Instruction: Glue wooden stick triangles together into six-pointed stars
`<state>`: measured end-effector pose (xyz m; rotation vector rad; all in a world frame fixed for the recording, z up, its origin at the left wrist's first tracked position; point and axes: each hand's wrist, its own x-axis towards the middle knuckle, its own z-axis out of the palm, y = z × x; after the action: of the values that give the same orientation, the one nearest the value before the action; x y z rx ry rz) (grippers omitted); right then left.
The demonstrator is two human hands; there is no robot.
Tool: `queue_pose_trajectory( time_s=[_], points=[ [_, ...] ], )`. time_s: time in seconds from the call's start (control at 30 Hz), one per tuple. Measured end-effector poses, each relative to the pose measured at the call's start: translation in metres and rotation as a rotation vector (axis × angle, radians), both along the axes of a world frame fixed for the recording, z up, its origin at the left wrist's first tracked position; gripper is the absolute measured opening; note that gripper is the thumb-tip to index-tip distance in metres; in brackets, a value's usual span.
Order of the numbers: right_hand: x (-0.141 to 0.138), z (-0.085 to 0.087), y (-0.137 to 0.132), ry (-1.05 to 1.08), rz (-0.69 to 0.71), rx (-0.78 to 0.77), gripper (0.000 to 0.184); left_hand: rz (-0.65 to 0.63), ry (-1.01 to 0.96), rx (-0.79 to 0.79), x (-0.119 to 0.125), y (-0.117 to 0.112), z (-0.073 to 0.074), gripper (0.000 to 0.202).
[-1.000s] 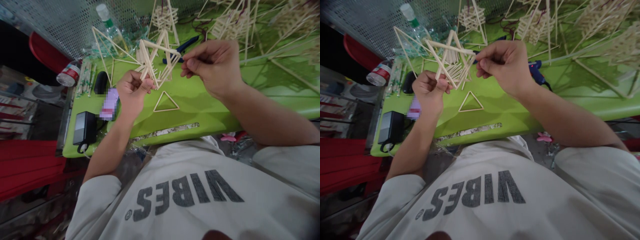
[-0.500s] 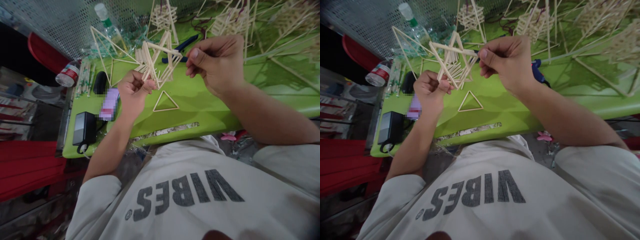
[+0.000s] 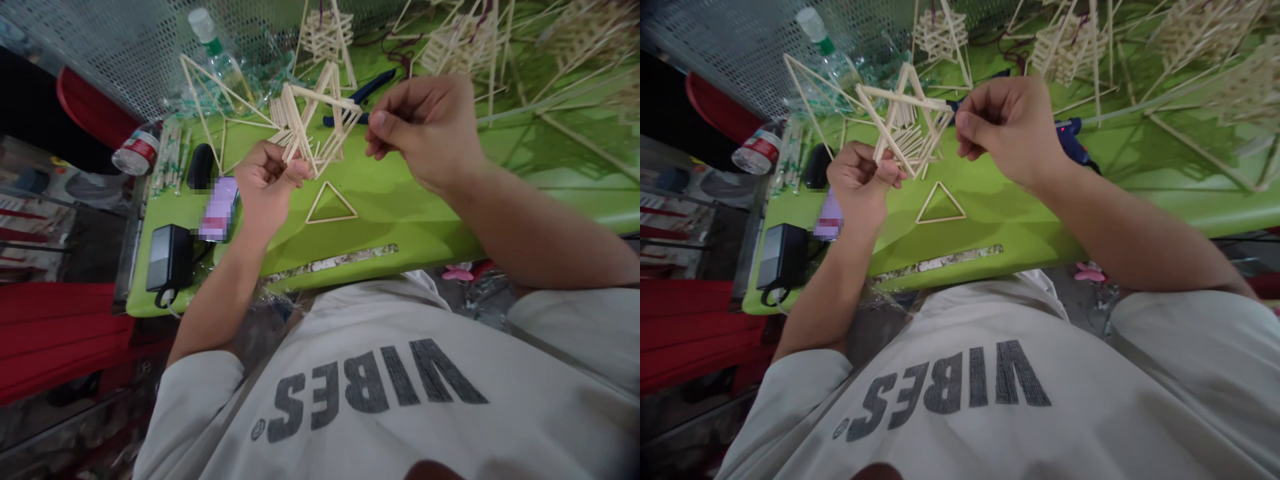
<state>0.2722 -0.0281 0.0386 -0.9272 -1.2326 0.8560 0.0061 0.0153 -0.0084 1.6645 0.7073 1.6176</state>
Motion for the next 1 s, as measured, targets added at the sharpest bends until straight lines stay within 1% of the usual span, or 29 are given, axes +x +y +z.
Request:
queue_pose_trajectory(
  time_s=[0.1,0.17,0.27,0.33,0.4,0.47,0.57,0.67,0.73,0.8,1.0],
  points=[
    [0.004,0.001,-0.002,-0.110,0.042,0.030,0.067,-0.013,-0.004,0.045,0.000,0.006,-0.004,0.061],
    [0.007,-0.001,-0.001,-0.174,0.070,0.044,0.076,-0.025,-0.009,0.065,-0.001,0.008,-0.006,0.062],
    [0.011,-0.006,0.000,-0.253,0.075,0.033,0.078,-0.027,-0.002,0.054,-0.001,0.008,-0.007,0.060],
    [0.013,-0.009,0.002,-0.287,0.048,0.042,0.079,-0.025,-0.002,0.044,-0.001,0.006,-0.006,0.059],
    [0.015,-0.009,0.002,-0.327,0.001,0.065,0.076,-0.028,-0.010,0.035,-0.001,0.004,-0.004,0.058],
    [0.015,-0.008,0.000,-0.362,-0.045,0.090,0.063,-0.034,-0.014,0.026,-0.001,0.003,-0.003,0.058],
    [0.015,-0.004,-0.004,-0.356,-0.087,0.134,0.042,-0.039,-0.020,0.031,0.000,0.002,-0.002,0.058],
    [0.013,-0.004,-0.007,-0.344,-0.100,0.198,0.030,-0.039,-0.017,0.039,0.000,0.002,-0.002,0.057],
    [0.011,-0.006,-0.006,-0.328,-0.112,0.259,0.029,-0.035,-0.008,0.036,-0.001,0.002,-0.001,0.059],
    [0.009,-0.009,-0.003,-0.306,-0.126,0.300,0.033,-0.034,0.003,0.026,-0.001,0.002,-0.001,0.061],
    [0.006,-0.013,0.002,-0.256,-0.115,0.302,0.037,-0.040,-0.005,0.010,-0.001,0.002,-0.002,0.058]
  ],
)
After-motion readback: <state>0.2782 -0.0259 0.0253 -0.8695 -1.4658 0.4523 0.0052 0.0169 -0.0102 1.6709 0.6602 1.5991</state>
